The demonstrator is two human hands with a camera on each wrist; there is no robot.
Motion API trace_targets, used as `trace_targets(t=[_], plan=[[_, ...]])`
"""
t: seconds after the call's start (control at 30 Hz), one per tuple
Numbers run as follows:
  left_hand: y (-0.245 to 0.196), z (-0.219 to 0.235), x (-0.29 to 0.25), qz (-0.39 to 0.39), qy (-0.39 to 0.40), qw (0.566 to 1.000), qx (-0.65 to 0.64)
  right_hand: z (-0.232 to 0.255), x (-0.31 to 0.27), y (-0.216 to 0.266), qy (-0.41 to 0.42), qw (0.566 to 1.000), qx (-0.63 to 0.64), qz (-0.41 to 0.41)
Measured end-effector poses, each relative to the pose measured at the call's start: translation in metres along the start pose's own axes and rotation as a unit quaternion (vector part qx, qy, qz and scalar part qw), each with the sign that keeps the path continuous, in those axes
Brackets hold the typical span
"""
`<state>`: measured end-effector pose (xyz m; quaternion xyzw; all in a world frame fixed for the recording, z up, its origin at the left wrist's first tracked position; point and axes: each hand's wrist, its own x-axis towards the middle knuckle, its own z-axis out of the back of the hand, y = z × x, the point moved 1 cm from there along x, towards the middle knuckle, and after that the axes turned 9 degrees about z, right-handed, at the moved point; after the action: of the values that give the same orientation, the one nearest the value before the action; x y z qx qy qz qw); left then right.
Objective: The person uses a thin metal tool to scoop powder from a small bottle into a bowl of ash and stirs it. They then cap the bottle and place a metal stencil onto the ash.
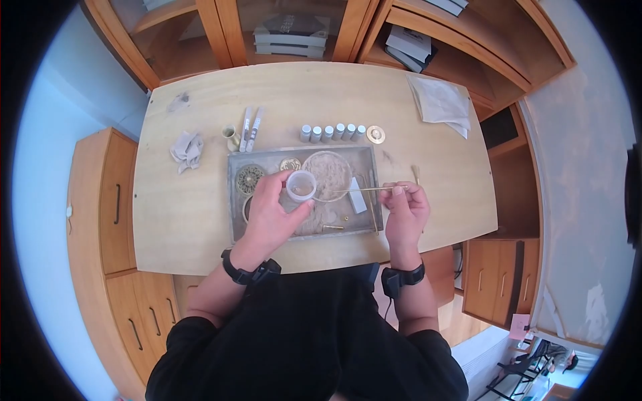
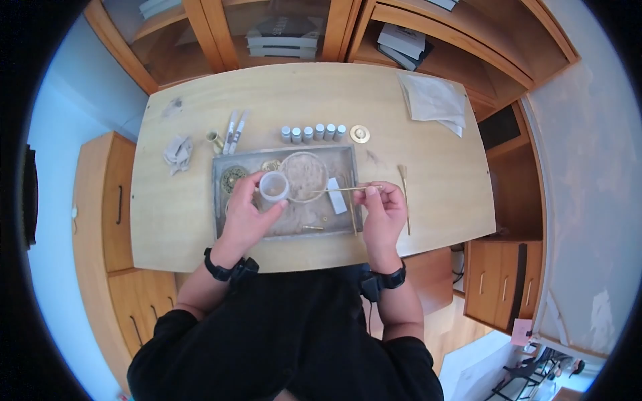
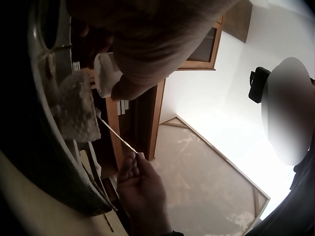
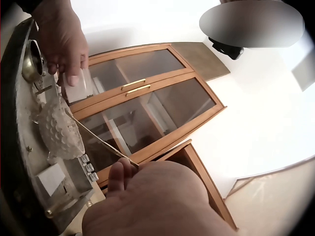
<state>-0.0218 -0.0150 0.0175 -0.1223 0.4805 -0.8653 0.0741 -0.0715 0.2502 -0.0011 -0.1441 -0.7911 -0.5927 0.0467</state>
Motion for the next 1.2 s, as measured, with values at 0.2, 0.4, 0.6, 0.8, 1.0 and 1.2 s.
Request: trace_targets(t=[0.2, 0.4, 0.6, 0.8, 1.0, 1.2], plan=[[-0.002, 0.001, 0.002, -0.009, 0.010, 1.000, 0.005, -0.013, 0.011, 0.021, -0.013, 0.997, 0.066, 0.043], [-0.004, -0.003, 0.001, -0.019, 0.018, 1.000, 0.003, -0.036, 0.002, 0.032, 0.064, 0.994, 0.035, 0.084], [-0.003, -0.002, 0.001, -0.023, 0.009, 1.000, 0.008, -0.035, -0.007, 0.028, 0.108, 0.989, -0.017, 0.100], [-0.004, 0.000, 0.000, -0.002, 0.008, 1.000, 0.000, -0.022, -0.002, 0.019, 0.016, 0.994, 0.020, 0.110], [-0.001, 0.000, 0.000, 0.004, 0.004, 1.000, 0.006, -0.009, -0.001, 0.004, 0.007, 0.998, -0.018, 0.057], [-0.001, 0.001, 0.000, 0.002, 0.004, 1.000, 0.012, -0.006, -0.005, -0.001, 0.015, 0.999, -0.037, 0.024]])
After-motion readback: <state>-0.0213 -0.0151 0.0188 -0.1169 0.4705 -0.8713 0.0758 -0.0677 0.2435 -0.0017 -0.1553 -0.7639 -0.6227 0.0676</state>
